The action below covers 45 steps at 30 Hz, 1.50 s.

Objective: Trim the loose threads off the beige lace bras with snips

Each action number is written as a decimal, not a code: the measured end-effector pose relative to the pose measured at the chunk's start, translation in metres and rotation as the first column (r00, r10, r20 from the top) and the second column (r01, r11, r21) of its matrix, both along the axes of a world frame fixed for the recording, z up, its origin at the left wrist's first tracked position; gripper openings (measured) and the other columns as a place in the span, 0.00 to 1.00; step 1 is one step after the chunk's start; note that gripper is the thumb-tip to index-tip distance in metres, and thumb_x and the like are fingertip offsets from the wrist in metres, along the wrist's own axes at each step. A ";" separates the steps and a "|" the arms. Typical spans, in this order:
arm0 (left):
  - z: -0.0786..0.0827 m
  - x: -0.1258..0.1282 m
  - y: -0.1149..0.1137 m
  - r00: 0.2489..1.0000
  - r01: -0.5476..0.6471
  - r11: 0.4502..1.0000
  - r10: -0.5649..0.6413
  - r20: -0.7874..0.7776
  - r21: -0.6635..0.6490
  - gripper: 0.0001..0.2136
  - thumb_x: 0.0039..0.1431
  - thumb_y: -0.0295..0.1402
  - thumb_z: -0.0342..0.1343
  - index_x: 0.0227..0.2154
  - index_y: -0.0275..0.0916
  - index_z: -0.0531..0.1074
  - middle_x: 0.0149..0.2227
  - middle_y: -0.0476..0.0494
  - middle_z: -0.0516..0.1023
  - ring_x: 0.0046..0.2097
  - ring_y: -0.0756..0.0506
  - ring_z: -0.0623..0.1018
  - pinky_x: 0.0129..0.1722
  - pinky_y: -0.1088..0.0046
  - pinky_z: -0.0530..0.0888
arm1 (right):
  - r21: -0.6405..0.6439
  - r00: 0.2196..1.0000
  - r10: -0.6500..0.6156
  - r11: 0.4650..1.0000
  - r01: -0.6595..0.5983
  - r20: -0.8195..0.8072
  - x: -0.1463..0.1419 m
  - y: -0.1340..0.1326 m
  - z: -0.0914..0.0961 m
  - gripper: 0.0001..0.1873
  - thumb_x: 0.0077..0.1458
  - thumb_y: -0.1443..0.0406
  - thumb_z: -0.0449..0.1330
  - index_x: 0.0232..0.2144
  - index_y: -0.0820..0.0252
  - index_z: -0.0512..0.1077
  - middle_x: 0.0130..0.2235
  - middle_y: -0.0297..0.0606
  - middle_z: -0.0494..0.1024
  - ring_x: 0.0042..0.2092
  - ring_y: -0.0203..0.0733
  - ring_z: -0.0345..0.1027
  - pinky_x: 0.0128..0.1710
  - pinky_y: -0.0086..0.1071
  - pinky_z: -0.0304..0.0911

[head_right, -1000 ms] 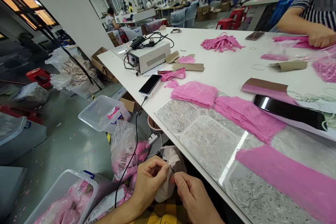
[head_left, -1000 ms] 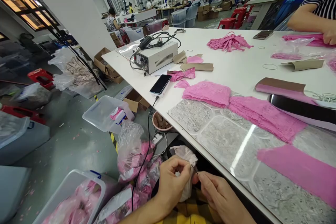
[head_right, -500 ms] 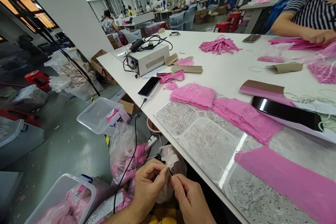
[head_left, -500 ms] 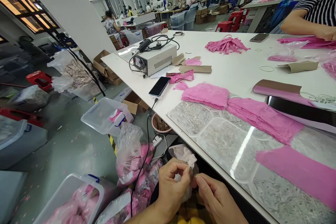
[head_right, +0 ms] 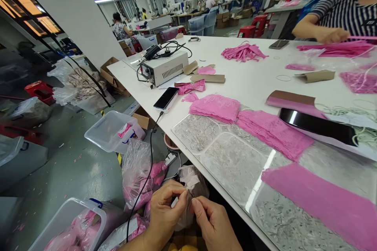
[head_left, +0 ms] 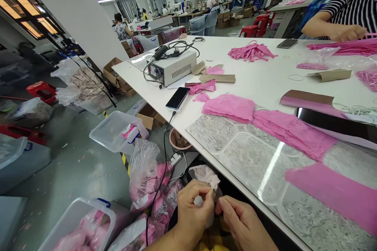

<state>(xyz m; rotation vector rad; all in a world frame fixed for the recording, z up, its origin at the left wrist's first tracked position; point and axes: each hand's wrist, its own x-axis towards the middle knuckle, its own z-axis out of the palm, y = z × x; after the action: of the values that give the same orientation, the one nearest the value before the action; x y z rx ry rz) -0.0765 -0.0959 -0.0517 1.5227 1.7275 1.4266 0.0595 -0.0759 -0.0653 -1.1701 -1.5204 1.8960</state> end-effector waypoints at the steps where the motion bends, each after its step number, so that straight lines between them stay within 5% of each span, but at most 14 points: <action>1: 0.000 0.000 0.000 1.000 0.002 1.000 -0.002 -0.010 0.008 0.09 0.51 0.21 0.52 0.19 0.37 0.70 0.19 0.49 0.72 0.24 0.50 0.73 0.26 0.78 0.69 | 0.000 1.000 -0.002 1.000 0.002 -0.002 0.000 0.000 -0.001 0.27 0.55 0.42 0.44 0.22 0.57 0.61 0.17 0.23 0.45 0.18 0.31 0.38 0.15 0.28 0.36; 7: -0.001 0.000 0.001 1.000 -0.001 1.000 0.000 0.015 0.012 0.09 0.50 0.21 0.53 0.19 0.37 0.71 0.19 0.49 0.72 0.24 0.50 0.73 0.26 0.77 0.69 | -0.011 1.000 0.004 1.000 -0.004 0.003 -0.001 0.000 -0.002 0.26 0.55 0.43 0.45 0.21 0.57 0.60 0.17 0.23 0.45 0.18 0.31 0.37 0.16 0.28 0.35; 13: -0.003 0.000 0.001 0.985 -0.039 0.991 0.060 0.159 -0.128 0.08 0.50 0.25 0.54 0.18 0.36 0.71 0.20 0.48 0.71 0.23 0.51 0.70 0.24 0.78 0.68 | -0.040 0.995 -0.093 0.995 0.092 -0.030 0.002 0.002 0.013 0.27 0.53 0.43 0.48 0.22 0.59 0.65 0.17 0.23 0.47 0.19 0.31 0.38 0.16 0.27 0.38; 17: -0.002 -0.001 0.001 0.987 -0.011 0.991 0.032 0.157 -0.135 0.08 0.51 0.26 0.53 0.18 0.36 0.70 0.20 0.48 0.71 0.24 0.50 0.70 0.24 0.78 0.68 | 0.185 0.962 -0.272 0.947 0.262 0.029 0.003 0.007 0.021 0.18 0.52 0.51 0.55 0.28 0.60 0.71 0.19 0.27 0.56 0.20 0.34 0.48 0.19 0.28 0.49; 21: 0.002 0.001 0.000 0.998 0.034 0.997 -0.029 0.063 -0.074 0.08 0.50 0.24 0.53 0.17 0.36 0.70 0.19 0.48 0.72 0.23 0.51 0.71 0.24 0.78 0.68 | 0.448 0.962 -0.238 0.880 0.156 0.133 -0.002 0.012 0.017 0.09 0.52 0.61 0.57 0.24 0.59 0.71 0.20 0.31 0.65 0.22 0.37 0.56 0.23 0.29 0.55; 25: 0.006 0.003 0.000 0.998 0.055 0.998 -0.056 -0.021 -0.013 0.09 0.49 0.22 0.53 0.17 0.37 0.70 0.19 0.49 0.73 0.22 0.51 0.72 0.24 0.79 0.68 | 0.535 0.958 -0.213 0.841 0.081 0.192 -0.005 0.014 0.013 0.10 0.51 0.65 0.55 0.19 0.57 0.65 0.18 0.28 0.61 0.20 0.35 0.53 0.21 0.28 0.52; 28: 0.008 0.005 0.000 0.997 0.065 0.998 -0.065 -0.038 0.007 0.09 0.47 0.21 0.53 0.17 0.38 0.69 0.18 0.50 0.72 0.22 0.51 0.71 0.24 0.79 0.68 | 0.469 0.958 -0.224 0.875 0.117 0.178 -0.008 0.016 0.015 0.09 0.46 0.67 0.56 0.17 0.57 0.62 0.17 0.26 0.58 0.20 0.33 0.50 0.20 0.27 0.50; 31: 0.007 0.005 0.000 0.998 0.059 0.998 -0.059 -0.010 -0.008 0.08 0.46 0.21 0.52 0.17 0.37 0.68 0.18 0.50 0.71 0.22 0.51 0.70 0.24 0.79 0.67 | 0.269 0.965 -0.230 0.944 0.190 0.126 -0.011 0.018 0.019 0.08 0.42 0.66 0.55 0.17 0.56 0.59 0.17 0.26 0.55 0.20 0.33 0.48 0.19 0.27 0.49; 36: 0.006 0.003 0.002 0.979 0.024 0.986 0.011 0.206 -0.167 0.06 0.46 0.24 0.52 0.17 0.36 0.67 0.19 0.50 0.69 0.23 0.51 0.69 0.23 0.79 0.67 | 0.045 0.969 -0.248 0.968 0.248 -0.001 -0.012 0.022 0.019 0.10 0.44 0.62 0.55 0.18 0.57 0.59 0.18 0.25 0.52 0.21 0.32 0.44 0.19 0.26 0.47; 40: 0.007 -0.001 0.005 0.951 0.031 0.963 0.054 0.304 -0.268 0.05 0.45 0.27 0.53 0.17 0.36 0.67 0.19 0.50 0.68 0.23 0.51 0.68 0.24 0.79 0.66 | 0.019 0.978 -0.209 0.978 0.209 -0.019 -0.007 0.023 0.016 0.11 0.49 0.59 0.56 0.21 0.59 0.63 0.19 0.25 0.53 0.21 0.31 0.44 0.19 0.26 0.46; 45: 0.007 -0.003 0.006 0.972 0.065 0.970 -0.008 0.235 -0.235 0.06 0.48 0.27 0.52 0.18 0.35 0.68 0.21 0.48 0.69 0.24 0.50 0.68 0.25 0.77 0.66 | 0.081 0.991 -0.136 0.987 0.136 -0.005 -0.004 0.026 0.019 0.14 0.51 0.56 0.56 0.24 0.61 0.65 0.21 0.28 0.58 0.24 0.34 0.50 0.23 0.27 0.50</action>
<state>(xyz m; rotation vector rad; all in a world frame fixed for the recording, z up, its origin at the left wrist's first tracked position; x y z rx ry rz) -0.0793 -0.0903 -0.0444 1.2027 1.6522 1.2667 0.0558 -0.0495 -0.0464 -1.2068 -1.4641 1.7291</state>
